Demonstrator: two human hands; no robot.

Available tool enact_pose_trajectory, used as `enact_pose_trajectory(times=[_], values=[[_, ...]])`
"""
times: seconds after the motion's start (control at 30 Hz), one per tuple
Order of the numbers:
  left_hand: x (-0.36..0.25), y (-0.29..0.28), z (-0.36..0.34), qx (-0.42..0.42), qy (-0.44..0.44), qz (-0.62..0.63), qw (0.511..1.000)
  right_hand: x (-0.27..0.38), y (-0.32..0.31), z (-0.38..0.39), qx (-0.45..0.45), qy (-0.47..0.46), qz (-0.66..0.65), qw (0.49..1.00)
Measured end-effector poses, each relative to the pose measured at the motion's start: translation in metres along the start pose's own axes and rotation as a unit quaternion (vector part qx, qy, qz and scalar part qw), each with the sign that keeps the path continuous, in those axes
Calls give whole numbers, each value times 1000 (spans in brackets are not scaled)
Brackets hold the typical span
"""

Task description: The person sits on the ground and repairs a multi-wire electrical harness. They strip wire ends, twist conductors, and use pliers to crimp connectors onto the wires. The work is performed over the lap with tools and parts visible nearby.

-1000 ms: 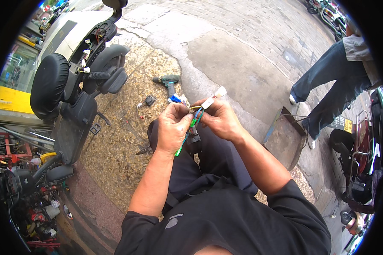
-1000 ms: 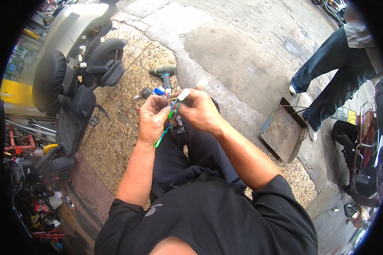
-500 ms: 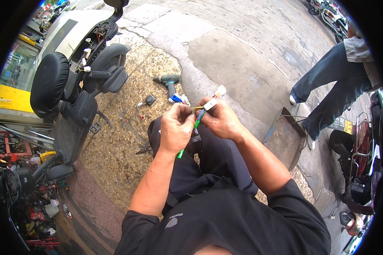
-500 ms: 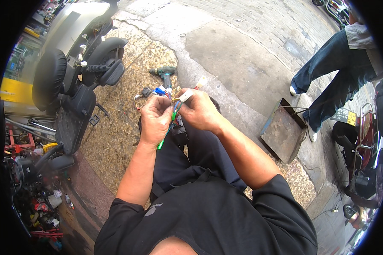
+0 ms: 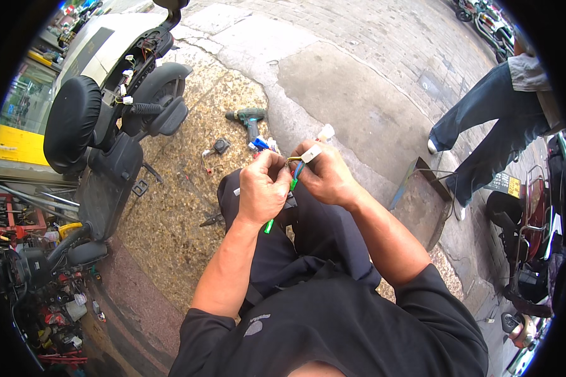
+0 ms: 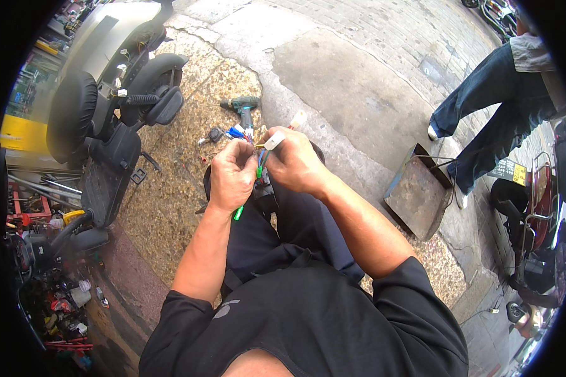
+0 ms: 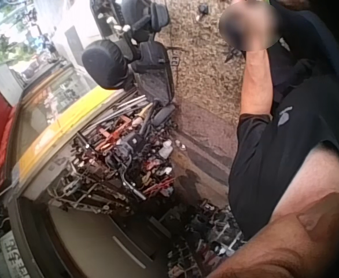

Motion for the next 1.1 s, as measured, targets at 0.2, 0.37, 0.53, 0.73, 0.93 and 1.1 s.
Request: enact_pose_trajectory(times=[0.2,0.37,0.53,0.73,0.93,1.1], values=[[-7,0,0,-6,28,-47,998,1,0,1,6,-4,33,999],[-25,1,4,-38,140,-113,983,1,1,0,22,-2,33,999],[-28,3,7,-54,182,-146,971,-8,4,6,29,57,-28,998],[-8,3,-1,-8,52,-114,992,-16,6,12,17,87,-58,994],[2,4,-3,43,-31,-39,998,-25,8,19,23,127,-79,988],[14,9,-6,98,-67,32,992,-24,8,19,12,126,-99,987]])
Point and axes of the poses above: each hand's wrist, its own z-axis away from the middle knuckle, its own y-axis out of the palm, x = y × z, the point moved 9 cm from there along -z, towards the middle knuckle, and after that the axes turned 15 degrees about -y, right-handed, at the moved point
